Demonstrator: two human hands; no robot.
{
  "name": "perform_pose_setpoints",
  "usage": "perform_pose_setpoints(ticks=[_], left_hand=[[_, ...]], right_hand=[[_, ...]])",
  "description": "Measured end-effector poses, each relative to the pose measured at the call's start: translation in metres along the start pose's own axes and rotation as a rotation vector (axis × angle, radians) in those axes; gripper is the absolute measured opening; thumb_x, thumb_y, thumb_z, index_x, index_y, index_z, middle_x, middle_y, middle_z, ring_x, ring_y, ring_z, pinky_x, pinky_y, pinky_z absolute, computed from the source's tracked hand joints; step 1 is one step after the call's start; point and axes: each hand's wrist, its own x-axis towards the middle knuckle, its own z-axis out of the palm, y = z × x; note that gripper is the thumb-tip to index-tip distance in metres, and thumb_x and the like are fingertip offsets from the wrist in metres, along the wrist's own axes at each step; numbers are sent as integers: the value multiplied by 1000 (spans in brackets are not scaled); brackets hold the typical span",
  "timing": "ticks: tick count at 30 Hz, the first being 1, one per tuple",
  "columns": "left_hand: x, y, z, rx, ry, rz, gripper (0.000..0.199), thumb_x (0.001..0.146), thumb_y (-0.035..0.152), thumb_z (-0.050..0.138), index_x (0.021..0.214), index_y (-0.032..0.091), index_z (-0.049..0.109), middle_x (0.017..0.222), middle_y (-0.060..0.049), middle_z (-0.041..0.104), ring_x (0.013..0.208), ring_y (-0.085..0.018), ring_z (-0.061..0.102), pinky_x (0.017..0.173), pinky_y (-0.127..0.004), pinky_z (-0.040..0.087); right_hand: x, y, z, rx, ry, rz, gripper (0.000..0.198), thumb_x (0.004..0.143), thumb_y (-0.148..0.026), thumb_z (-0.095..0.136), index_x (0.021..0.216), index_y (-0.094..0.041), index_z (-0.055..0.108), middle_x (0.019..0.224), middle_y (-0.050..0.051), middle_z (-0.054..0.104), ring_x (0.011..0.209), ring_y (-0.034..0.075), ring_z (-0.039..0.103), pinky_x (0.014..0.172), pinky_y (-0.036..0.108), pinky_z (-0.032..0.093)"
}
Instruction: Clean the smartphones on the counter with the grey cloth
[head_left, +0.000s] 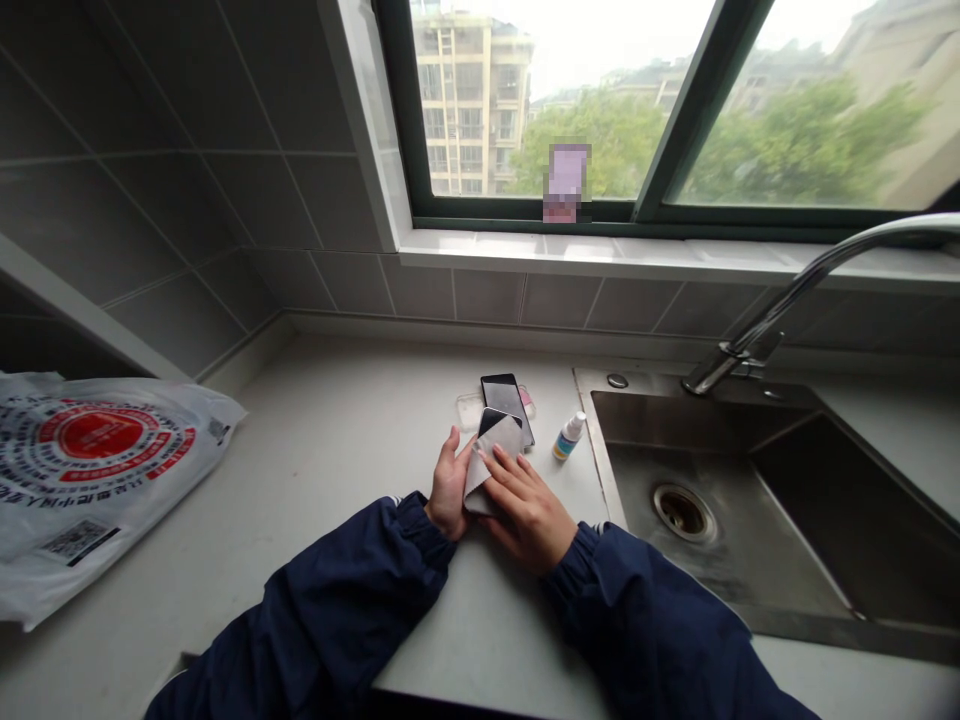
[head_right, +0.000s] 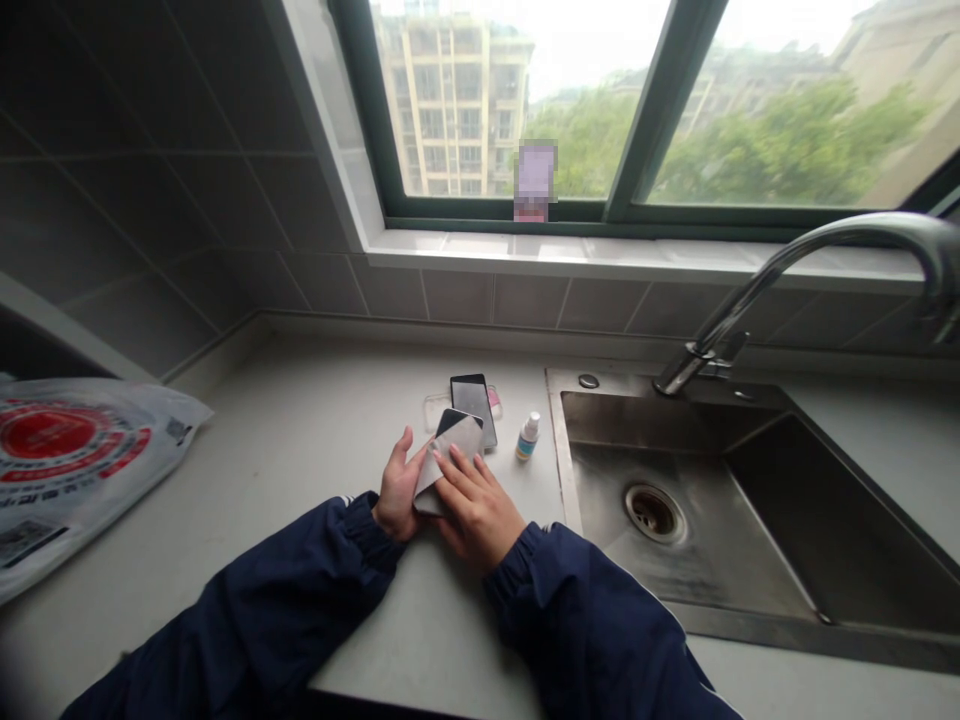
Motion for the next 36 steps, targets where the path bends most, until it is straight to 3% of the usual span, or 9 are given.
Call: perform_pose_setpoints(ticks=[6, 11, 16, 20, 23, 31, 36], left_hand=[[0, 1, 3, -27, 32, 43, 69, 96, 59, 39, 147, 13, 47, 121, -16, 71, 115, -30, 66, 110, -44, 43], [2, 2, 4, -33, -24, 138, 62, 99, 51, 34, 148, 14, 46, 125, -15, 69, 112, -29, 66, 108, -45, 44], [2, 7, -4, 27, -34, 133, 56, 96, 43, 44, 151, 30, 41, 119, -9, 70, 94, -24, 71, 91, -44, 53], [2, 11, -8, 97, 60, 167, 57, 91, 37, 55, 147, 27, 44, 127, -13, 66, 92, -26, 72, 85, -43, 56], [5, 12, -10, 155, 148, 205, 51, 88, 34, 63, 136, 21, 53, 129, -15, 65, 96, -27, 73, 89, -43, 56], [16, 11, -19, 308, 231, 323, 33, 83, 43, 74, 103, 20, 63, 99, -7, 70, 89, -20, 70, 81, -35, 58], [18, 9, -19, 322, 188, 418, 42, 82, 51, 73, 112, 23, 64, 114, -8, 66, 96, -21, 66, 77, -37, 58]], right_hand=[[-1, 1, 2, -54, 89, -46, 37, 96, -10, 45, 130, -10, 59, 150, 19, 48, 147, 27, 34, 113, 50, 44], [0, 0, -1, -14, 272, -47, 41, 97, -5, 43, 135, -13, 59, 142, 16, 58, 140, 24, 47, 112, 45, 49], [0, -3, -6, 128, 417, 89, 52, 98, -5, 45, 147, -21, 50, 145, 10, 56, 131, 23, 58, 111, 38, 51], [-4, -1, 0, 258, 559, 284, 40, 96, -17, 58, 136, -22, 63, 123, 7, 72, 107, 25, 73, 97, 33, 60], [-4, 2, 5, 441, 621, 495, 33, 93, -29, 65, 125, -18, 70, 107, 8, 77, 93, 25, 76, 87, 33, 62], [10, 7, -4, 1096, 723, 820, 50, 79, -44, 80, 118, -16, 68, 110, 9, 77, 99, 26, 73, 92, 38, 59], [17, 0, -7, 1497, 680, 904, 56, 70, -40, 87, 117, -16, 67, 110, 10, 77, 98, 25, 74, 92, 37, 59]])
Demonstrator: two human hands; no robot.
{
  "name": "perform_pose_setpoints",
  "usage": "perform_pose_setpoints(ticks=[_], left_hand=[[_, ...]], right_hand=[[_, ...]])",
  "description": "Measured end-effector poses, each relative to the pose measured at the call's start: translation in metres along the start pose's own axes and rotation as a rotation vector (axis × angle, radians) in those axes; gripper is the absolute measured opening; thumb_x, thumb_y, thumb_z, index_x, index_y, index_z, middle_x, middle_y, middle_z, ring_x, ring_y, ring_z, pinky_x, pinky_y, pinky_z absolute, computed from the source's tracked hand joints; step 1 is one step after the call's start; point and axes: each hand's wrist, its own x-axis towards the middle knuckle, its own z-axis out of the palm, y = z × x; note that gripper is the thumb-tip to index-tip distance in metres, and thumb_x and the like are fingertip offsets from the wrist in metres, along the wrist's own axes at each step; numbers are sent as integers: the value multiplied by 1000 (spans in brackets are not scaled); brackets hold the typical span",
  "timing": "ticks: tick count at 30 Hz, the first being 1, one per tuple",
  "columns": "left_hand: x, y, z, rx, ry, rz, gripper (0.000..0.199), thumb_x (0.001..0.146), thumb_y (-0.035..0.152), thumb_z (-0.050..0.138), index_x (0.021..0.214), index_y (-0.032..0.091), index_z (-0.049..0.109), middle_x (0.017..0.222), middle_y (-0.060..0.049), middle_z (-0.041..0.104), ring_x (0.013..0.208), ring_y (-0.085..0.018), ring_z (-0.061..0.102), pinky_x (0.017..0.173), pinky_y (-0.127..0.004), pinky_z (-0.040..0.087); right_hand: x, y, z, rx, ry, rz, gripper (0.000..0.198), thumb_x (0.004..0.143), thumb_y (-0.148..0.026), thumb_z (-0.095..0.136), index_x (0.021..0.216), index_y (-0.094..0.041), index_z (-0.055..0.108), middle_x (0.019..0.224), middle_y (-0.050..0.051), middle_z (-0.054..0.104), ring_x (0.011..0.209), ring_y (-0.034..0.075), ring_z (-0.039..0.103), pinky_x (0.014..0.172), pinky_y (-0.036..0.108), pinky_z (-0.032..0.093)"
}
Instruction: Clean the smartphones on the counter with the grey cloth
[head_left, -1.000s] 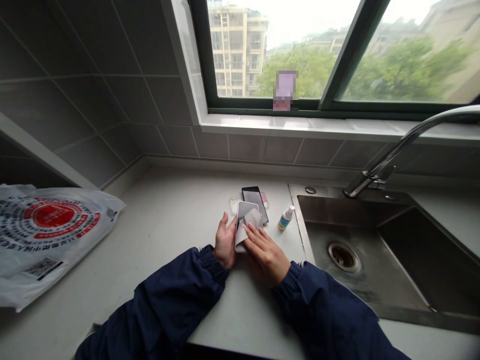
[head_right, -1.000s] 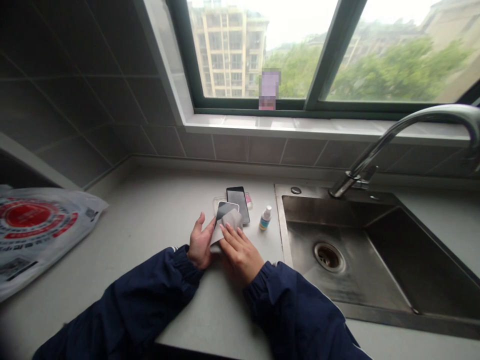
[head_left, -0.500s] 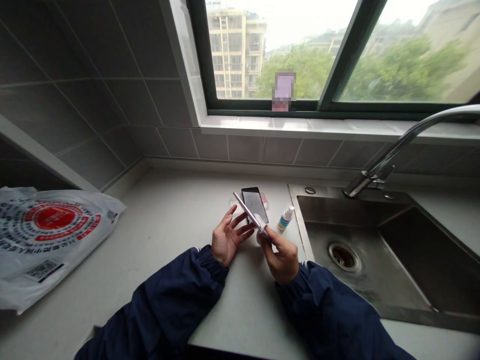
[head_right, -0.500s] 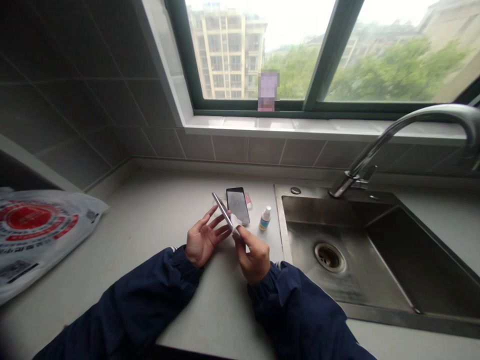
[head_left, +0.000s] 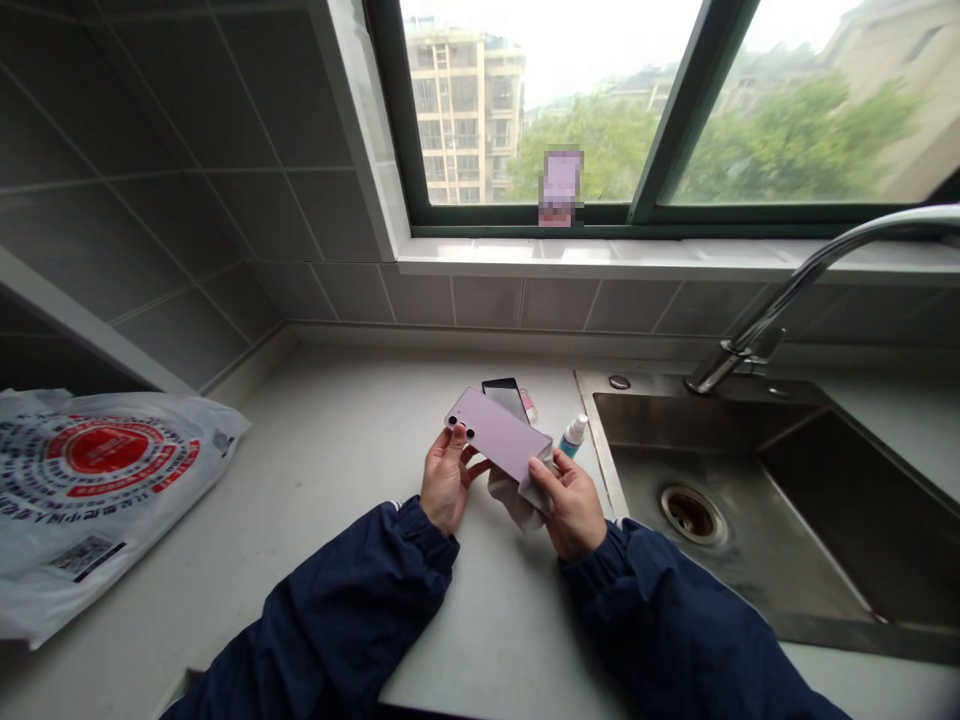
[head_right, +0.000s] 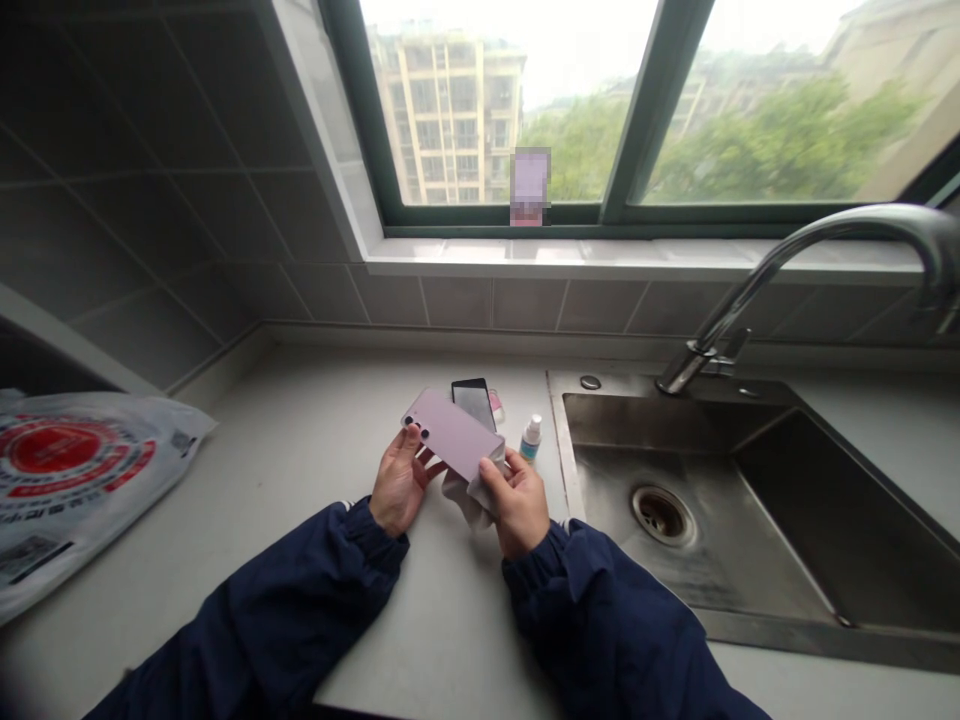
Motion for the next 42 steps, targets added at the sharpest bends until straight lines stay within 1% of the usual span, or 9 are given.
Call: perform_pose_setpoints(ticks=[5, 10, 15, 20, 25, 30, 34, 37, 42], left_hand=[[-3, -4, 0, -23, -106, 2, 55, 77, 60, 74, 118, 23, 65, 129, -12, 65, 117, -32, 62, 87, -43, 55], [-5, -4, -2, -88, -246, -99, 87, 60, 69, 81, 131, 23, 60, 142, -14, 59, 131, -39, 53, 103, -49, 47], [-2, -5, -5, -139, -312, -143, 92, 62, 71, 77, 138, 23, 55, 143, -15, 57, 131, -39, 53, 106, -53, 44], [2, -5, -7, -179, -245, -141, 89, 63, 76, 72, 132, 21, 60, 126, -12, 68, 113, -34, 65, 99, -50, 51], [5, 3, -6, -237, -167, -165, 90, 64, 84, 63, 124, 18, 63, 109, -12, 73, 92, -30, 72, 83, -44, 58], [3, 8, -3, -272, -144, -257, 92, 69, 89, 50, 121, 14, 64, 97, -12, 73, 78, -28, 72, 71, -43, 59], [1, 8, -1, -288, -117, -235, 91, 72, 90, 46, 120, 15, 64, 97, -12, 72, 75, -26, 70, 70, -42, 57], [0, 9, 1, -296, -119, -229, 91, 73, 90, 45, 120, 14, 64, 94, -12, 71, 72, -24, 68, 70, -41, 56], [-1, 8, 0, -278, -98, -244, 92, 72, 91, 44, 120, 14, 64, 94, -12, 71, 70, -23, 67, 67, -39, 54]], right_hand=[[-4, -4, 3, 166, -51, 219, 57, 67, -33, 88, 117, -16, 66, 107, 9, 78, 93, 24, 76, 87, 34, 61], [-5, -4, 2, 210, -135, 336, 51, 70, -29, 85, 116, -15, 67, 107, 8, 78, 94, 22, 76, 89, 29, 60], [-7, 0, 4, 184, -164, 422, 51, 68, -30, 87, 114, -17, 68, 106, 7, 77, 92, 20, 76, 88, 27, 59], [-7, 8, 2, 79, -133, 449, 44, 68, -41, 86, 99, -13, 73, 89, 8, 78, 77, 20, 75, 76, 28, 59], [-1, 11, -5, -57, -87, 366, 41, 68, -48, 84, 88, -14, 76, 86, 9, 78, 78, 23, 73, 75, 32, 57], [0, 0, -7, -259, -83, 167, 46, 70, -57, 81, 88, -15, 79, 87, 7, 78, 80, 23, 70, 80, 33, 53], [-2, -15, -7, -414, -153, 38, 43, 77, -57, 77, 92, -17, 81, 92, 6, 77, 92, 27, 67, 92, 38, 49], [1, -22, -10, -620, -264, -114, 42, 86, -57, 68, 98, -19, 81, 87, 6, 76, 90, 27, 69, 91, 40, 52], [6, -36, -10, -517, -103, -153, 41, 88, -55, 68, 103, -18, 79, 95, 7, 77, 87, 25, 71, 82, 36, 57]])
